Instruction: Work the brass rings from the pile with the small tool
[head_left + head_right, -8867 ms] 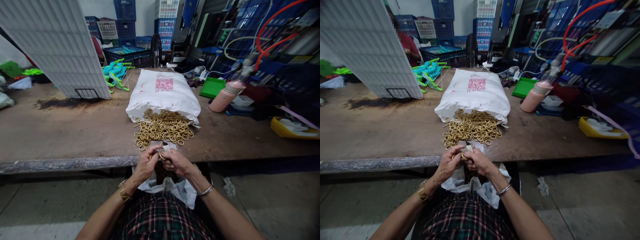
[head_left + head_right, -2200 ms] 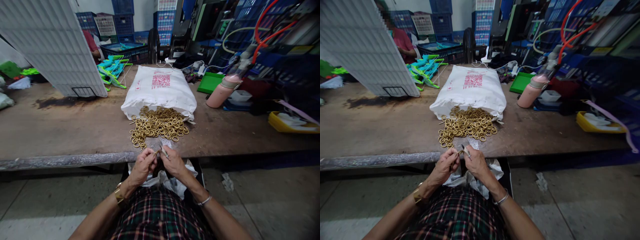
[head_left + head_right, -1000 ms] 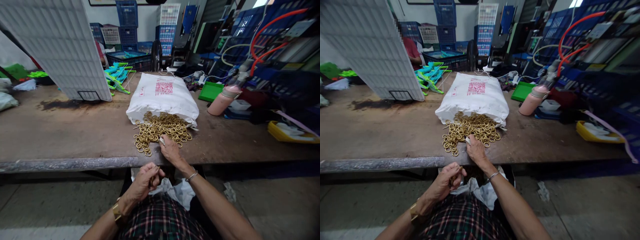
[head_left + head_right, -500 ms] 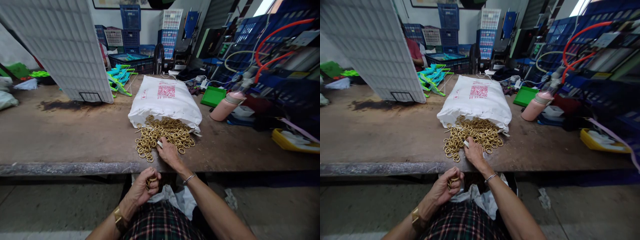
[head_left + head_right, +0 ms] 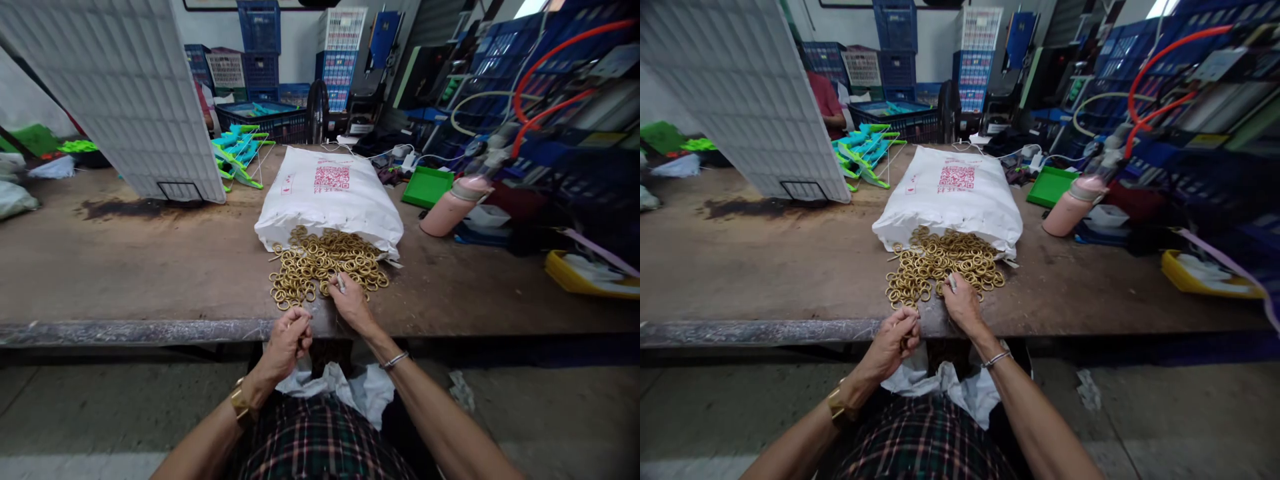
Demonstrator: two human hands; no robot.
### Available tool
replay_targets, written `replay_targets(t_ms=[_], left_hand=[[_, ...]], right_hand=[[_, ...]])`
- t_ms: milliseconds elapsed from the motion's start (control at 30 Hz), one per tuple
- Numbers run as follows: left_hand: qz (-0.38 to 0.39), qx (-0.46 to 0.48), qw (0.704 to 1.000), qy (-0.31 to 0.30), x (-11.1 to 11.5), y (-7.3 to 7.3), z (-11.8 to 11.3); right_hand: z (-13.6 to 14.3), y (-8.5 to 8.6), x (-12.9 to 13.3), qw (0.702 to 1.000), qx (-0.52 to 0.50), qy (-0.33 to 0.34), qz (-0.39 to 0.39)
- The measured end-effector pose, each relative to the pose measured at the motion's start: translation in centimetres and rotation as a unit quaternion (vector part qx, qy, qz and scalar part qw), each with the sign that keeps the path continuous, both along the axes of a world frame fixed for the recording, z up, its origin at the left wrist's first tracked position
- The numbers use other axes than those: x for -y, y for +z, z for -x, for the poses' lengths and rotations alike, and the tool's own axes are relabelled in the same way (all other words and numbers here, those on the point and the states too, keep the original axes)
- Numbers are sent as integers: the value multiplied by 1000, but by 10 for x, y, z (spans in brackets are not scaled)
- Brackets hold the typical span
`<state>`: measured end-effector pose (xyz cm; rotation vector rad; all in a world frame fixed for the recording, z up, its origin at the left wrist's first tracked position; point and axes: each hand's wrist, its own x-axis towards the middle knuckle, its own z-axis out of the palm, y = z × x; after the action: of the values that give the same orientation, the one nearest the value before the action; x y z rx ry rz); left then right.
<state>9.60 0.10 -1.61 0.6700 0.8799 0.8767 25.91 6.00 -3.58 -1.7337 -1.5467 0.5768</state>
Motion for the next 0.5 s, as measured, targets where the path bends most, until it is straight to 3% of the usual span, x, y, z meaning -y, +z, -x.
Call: replay_targets(t_ms=[133, 233, 333, 400, 500], left_hand=[[-161, -167, 972, 32, -10, 3, -6], [-295, -260, 919, 41, -15, 6, -10], [-391, -291, 873, 32, -18, 7, -13], [-414, -278, 867, 22, -17, 6, -14], [-393, -245, 886, 17, -15, 6, -15]], right_hand=[[-7, 6, 5, 998, -61, 2, -4], [-7, 16, 14, 991, -134, 6, 15], [-5, 24, 27, 962, -253, 15, 98], [-2, 29, 35, 930, -331, 13, 162], [4, 36, 46, 891, -398, 15, 217]])
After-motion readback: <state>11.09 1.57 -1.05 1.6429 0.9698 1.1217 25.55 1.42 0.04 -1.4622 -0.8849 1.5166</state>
